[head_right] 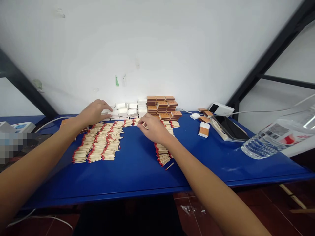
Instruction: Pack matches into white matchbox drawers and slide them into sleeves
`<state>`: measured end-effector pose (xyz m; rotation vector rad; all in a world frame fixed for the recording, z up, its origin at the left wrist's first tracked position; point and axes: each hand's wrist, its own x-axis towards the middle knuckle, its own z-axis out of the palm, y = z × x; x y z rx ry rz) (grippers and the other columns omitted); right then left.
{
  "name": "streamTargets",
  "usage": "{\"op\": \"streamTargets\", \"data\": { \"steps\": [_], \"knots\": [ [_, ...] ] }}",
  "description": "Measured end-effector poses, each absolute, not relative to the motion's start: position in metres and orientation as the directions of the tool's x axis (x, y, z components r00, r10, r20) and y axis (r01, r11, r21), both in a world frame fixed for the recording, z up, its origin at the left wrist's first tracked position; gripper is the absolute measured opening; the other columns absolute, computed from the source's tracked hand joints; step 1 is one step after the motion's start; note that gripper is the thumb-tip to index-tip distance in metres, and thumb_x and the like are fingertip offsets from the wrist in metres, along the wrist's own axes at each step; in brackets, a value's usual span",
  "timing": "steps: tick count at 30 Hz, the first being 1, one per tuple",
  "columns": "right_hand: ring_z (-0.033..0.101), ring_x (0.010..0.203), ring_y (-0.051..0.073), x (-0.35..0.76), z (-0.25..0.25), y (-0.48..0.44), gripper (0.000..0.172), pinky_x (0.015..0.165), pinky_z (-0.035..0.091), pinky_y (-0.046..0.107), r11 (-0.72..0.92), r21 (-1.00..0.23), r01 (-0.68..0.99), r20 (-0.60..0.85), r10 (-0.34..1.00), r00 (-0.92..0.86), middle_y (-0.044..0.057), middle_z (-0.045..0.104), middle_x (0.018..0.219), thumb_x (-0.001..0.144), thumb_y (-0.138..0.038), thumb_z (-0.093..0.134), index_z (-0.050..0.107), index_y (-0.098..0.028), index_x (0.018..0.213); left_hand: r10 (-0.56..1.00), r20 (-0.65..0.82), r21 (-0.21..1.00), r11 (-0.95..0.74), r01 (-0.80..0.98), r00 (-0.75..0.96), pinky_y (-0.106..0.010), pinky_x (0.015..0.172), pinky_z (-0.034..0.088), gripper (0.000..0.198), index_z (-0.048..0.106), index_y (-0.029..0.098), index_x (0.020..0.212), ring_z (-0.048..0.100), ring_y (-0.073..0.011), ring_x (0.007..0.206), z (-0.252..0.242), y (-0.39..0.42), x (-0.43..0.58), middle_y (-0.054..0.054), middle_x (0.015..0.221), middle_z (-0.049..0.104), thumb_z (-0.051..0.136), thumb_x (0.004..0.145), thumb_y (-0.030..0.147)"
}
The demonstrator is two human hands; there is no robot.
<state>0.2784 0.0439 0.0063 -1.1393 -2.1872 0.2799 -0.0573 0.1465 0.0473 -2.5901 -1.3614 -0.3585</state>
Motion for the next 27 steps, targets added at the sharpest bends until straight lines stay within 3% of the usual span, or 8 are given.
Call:
{"op": "streamTargets", "data": {
  "steps": [3, 6, 12, 18, 23, 27],
  "knots": [
    [0.068, 0.092, 0.022, 0.277, 0.005, 0.043, 0.016, 0.088, 0.051, 0.039, 0.610, -0.444, 0.656, 0.459, 0.784, -0.418, 0.008, 0.069, 0.103, 0.106, -0.027, 0.061, 0.072, -0.021, 0.098, 0.757, 0.317, -0.014, -0.599, 0.801, 0.571, -0.053, 0.108, 0.049, 0.027, 0.082, 0.021, 0.097, 0.061, -0.0366, 0.122, 0.044, 0.151, -0.056, -0.015, 0.117, 0.074, 0.067, 0.094, 0.043],
    [0.068, 0.093, 0.022, 0.278, 0.006, 0.043, 0.017, 0.088, 0.051, 0.038, 0.609, -0.442, 0.658, 0.454, 0.785, -0.422, 0.008, 0.070, 0.105, 0.106, -0.027, 0.060, 0.072, -0.021, 0.097, 0.737, 0.384, 0.049, -0.618, 0.785, 0.556, -0.055, 0.109, 0.049, 0.032, 0.080, 0.021, 0.088, 0.062, -0.0368, 0.121, 0.045, 0.145, -0.058, -0.015, 0.115, 0.075, 0.068, 0.096, 0.050],
    [0.067, 0.093, 0.025, 0.289, 0.009, 0.049, 0.014, 0.084, 0.048, 0.039, 0.537, -0.377, 0.755, 0.461, 0.815, -0.350, 0.010, 0.072, 0.103, 0.104, -0.025, 0.062, 0.073, -0.021, 0.096, 0.705, 0.473, 0.168, -0.661, 0.732, 0.528, -0.051, 0.107, 0.052, 0.037, 0.078, 0.024, 0.097, 0.066, -0.0335, 0.118, 0.052, 0.095, -0.052, -0.010, 0.112, 0.079, 0.064, 0.102, 0.058],
    [0.066, 0.100, 0.029, 0.303, -0.001, 0.063, 0.011, 0.085, 0.047, 0.039, 0.518, -0.246, 0.819, 0.344, 0.837, -0.425, 0.011, 0.072, 0.100, 0.099, -0.024, 0.069, 0.075, -0.020, 0.090, 0.625, 0.421, 0.327, -0.781, 0.533, 0.657, -0.042, 0.095, 0.054, 0.026, 0.076, 0.024, 0.094, 0.069, -0.0255, 0.105, 0.028, 0.036, -0.011, -0.005, 0.104, 0.079, 0.069, 0.105, 0.047],
    [0.065, 0.101, 0.028, 0.307, -0.004, 0.065, 0.011, 0.085, 0.047, 0.038, 0.522, -0.244, 0.817, 0.234, 0.850, -0.473, 0.012, 0.072, 0.104, 0.099, -0.023, 0.069, 0.075, -0.021, 0.091, 0.590, 0.299, 0.371, -0.796, 0.479, 0.750, -0.042, 0.095, 0.054, 0.016, 0.076, 0.023, 0.109, 0.068, -0.0267, 0.107, 0.005, 0.015, 0.009, -0.007, 0.110, 0.076, 0.075, 0.102, 0.038],
    [0.063, 0.100, 0.028, 0.307, -0.004, 0.065, 0.014, 0.085, 0.046, 0.039, 0.511, -0.225, 0.829, 0.219, 0.856, -0.468, 0.012, 0.069, 0.102, 0.100, -0.020, 0.066, 0.069, -0.020, 0.087, 0.582, 0.280, 0.313, -0.807, 0.501, 0.763, -0.046, 0.100, 0.054, 0.034, 0.073, 0.022, 0.132, 0.067, -0.0301, 0.114, 0.001, 0.009, 0.010, -0.010, 0.114, 0.073, 0.076, 0.102, 0.037]
  ]
}}
